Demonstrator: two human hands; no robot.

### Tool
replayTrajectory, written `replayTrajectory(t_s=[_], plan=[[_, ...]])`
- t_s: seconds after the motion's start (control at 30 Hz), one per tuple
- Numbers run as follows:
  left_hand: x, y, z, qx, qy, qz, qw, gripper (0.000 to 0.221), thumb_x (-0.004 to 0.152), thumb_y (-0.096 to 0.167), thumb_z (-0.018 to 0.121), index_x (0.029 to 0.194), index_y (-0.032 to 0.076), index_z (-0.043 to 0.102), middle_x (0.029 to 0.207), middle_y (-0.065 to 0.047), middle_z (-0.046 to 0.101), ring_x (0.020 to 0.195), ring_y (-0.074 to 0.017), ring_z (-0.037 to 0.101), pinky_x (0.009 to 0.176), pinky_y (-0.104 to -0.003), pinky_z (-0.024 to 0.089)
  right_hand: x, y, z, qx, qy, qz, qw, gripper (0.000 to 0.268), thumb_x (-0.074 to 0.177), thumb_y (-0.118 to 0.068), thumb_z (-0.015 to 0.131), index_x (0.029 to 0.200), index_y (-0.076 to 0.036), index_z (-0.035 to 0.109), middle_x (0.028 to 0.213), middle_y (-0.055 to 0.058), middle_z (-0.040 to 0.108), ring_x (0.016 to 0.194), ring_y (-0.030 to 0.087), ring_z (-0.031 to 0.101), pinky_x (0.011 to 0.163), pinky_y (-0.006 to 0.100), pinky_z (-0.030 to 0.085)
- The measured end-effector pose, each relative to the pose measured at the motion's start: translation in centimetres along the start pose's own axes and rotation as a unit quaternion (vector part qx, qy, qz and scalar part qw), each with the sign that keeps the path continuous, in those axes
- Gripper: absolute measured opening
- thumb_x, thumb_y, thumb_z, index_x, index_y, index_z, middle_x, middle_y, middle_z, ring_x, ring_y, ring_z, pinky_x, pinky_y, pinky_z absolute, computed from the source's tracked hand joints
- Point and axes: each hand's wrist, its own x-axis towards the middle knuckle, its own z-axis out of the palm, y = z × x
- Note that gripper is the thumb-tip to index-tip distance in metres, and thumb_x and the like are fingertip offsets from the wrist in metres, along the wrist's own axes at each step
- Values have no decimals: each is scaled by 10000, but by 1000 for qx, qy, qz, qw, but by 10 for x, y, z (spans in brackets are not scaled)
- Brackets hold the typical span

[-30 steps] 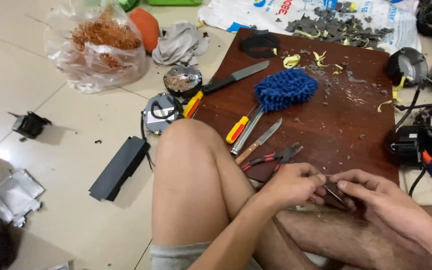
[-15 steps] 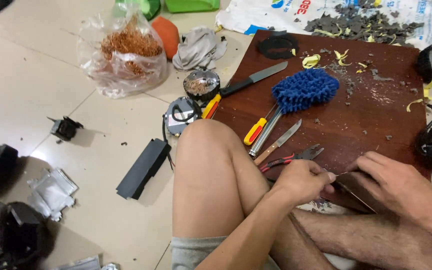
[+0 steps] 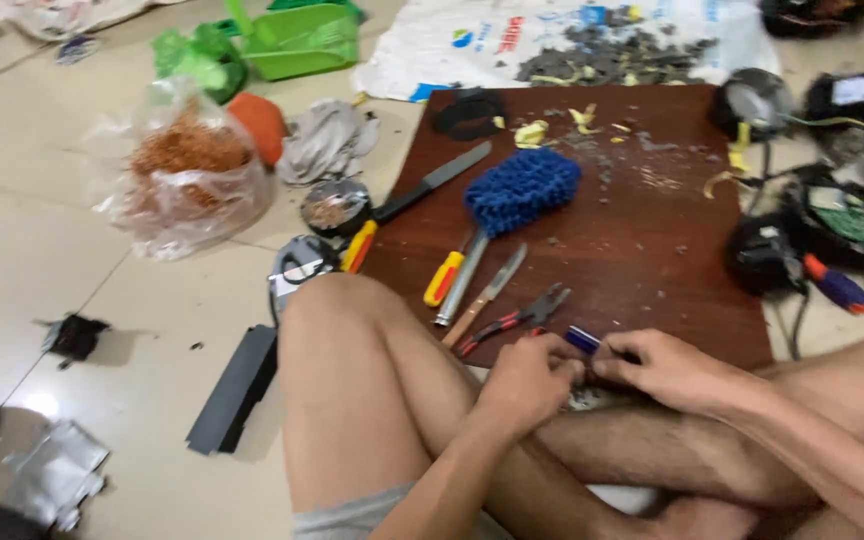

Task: The person sits cross-legged on the floor and uses a screwdriver to scrape and remove insulation from small copper wires. They hold the wire with one hand and scrape along its length with the tool, producing small shavings of insulation.

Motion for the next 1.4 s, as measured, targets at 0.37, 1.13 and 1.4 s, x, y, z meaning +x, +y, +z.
replayTrajectory(t_s=[0.37, 1.13, 1.4], plan=[[22, -17, 10, -185, -10, 0, 983, 196, 951, 80, 635, 1109, 7, 725, 866, -66, 755, 662, -134, 673, 636, -253, 555, -4, -6, 17, -125, 110, -131, 977, 182, 952, -302, 630, 1019, -185, 754, 1038, -50, 795, 990, 165, 732, 916, 344, 586], [-1, -1, 9, 35, 17, 73, 997, 277, 803, 283, 687, 979, 93, 786, 871, -108, 772, 772, -255, 723, 752, -373, 593, 18, 18, 3, 148, -6, -3, 989, 194, 869, -49, 672, 938, 36, 831, 777, 133, 714, 706, 205, 548, 668, 322, 411], [-2, -10, 20, 72, 7, 105, 992, 273, 785, 281, 666, 987, 141, 784, 1030, -87, 777, 853, -301, 716, 809, -403, 588, 9, 1, -5, -7, -126, 59, 990, 180, 873, -139, 662, 973, -73, 796, 899, 61, 764, 792, 163, 600, 731, 338, 465]])
